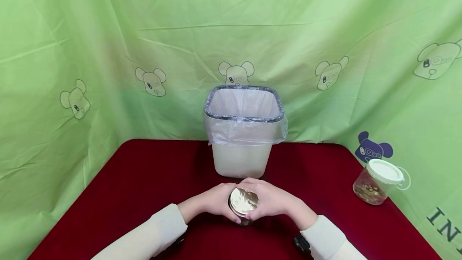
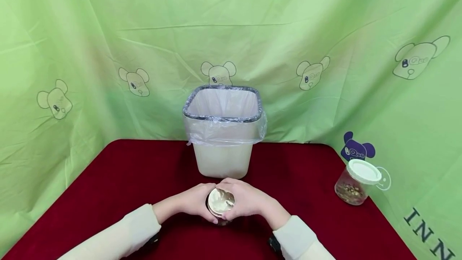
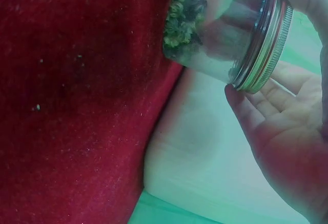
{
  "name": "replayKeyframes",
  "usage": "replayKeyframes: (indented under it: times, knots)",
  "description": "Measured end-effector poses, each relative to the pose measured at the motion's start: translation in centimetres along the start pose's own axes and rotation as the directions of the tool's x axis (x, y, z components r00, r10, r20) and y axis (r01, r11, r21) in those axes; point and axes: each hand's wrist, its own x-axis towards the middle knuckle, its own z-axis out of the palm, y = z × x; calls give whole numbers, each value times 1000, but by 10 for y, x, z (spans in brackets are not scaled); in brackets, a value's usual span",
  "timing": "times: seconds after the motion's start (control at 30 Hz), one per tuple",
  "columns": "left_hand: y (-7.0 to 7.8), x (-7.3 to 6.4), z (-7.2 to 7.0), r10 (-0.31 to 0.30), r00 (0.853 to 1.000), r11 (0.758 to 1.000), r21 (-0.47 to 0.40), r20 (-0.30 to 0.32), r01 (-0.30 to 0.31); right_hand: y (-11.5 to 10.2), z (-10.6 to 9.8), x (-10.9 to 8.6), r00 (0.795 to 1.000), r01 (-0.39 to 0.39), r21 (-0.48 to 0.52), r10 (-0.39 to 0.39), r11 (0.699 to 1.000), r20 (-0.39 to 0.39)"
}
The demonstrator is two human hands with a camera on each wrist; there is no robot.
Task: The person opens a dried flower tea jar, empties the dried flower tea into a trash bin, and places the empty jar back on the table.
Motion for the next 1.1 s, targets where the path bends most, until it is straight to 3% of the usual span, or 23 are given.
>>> replayKeyframes:
  times: [0.2, 0.37, 0.57, 0.77, 0.97, 1.1]
  knots:
    - [1, 0, 0, -16, 1000, 1000, -5, 0, 16, -1, -2, 1, 1000, 0, -1, 0, 1000, 13]
    - [-2, 0, 2, 15, 1000, 1000, 13, -11, -14, -6, -1, 1, 999, -45, -3, 45, 999, 20]
    - [-4, 0, 4, 27, 999, 999, 27, -17, -26, -18, 9, -3, 985, -155, -99, 146, 983, -96]
    - [-3, -2, 4, -1, 1000, 1000, -6, -11, 1, -31, 20, -4, 957, -230, -207, 183, 951, -223]
    - [-1, -2, 3, -20, 1000, 999, -32, -6, 19, -33, 24, -3, 940, -275, -228, 211, 934, -268]
    - [0, -2, 3, -31, 1000, 999, -38, -2, 31, -31, 24, -4, 944, -257, -199, 202, 946, -262]
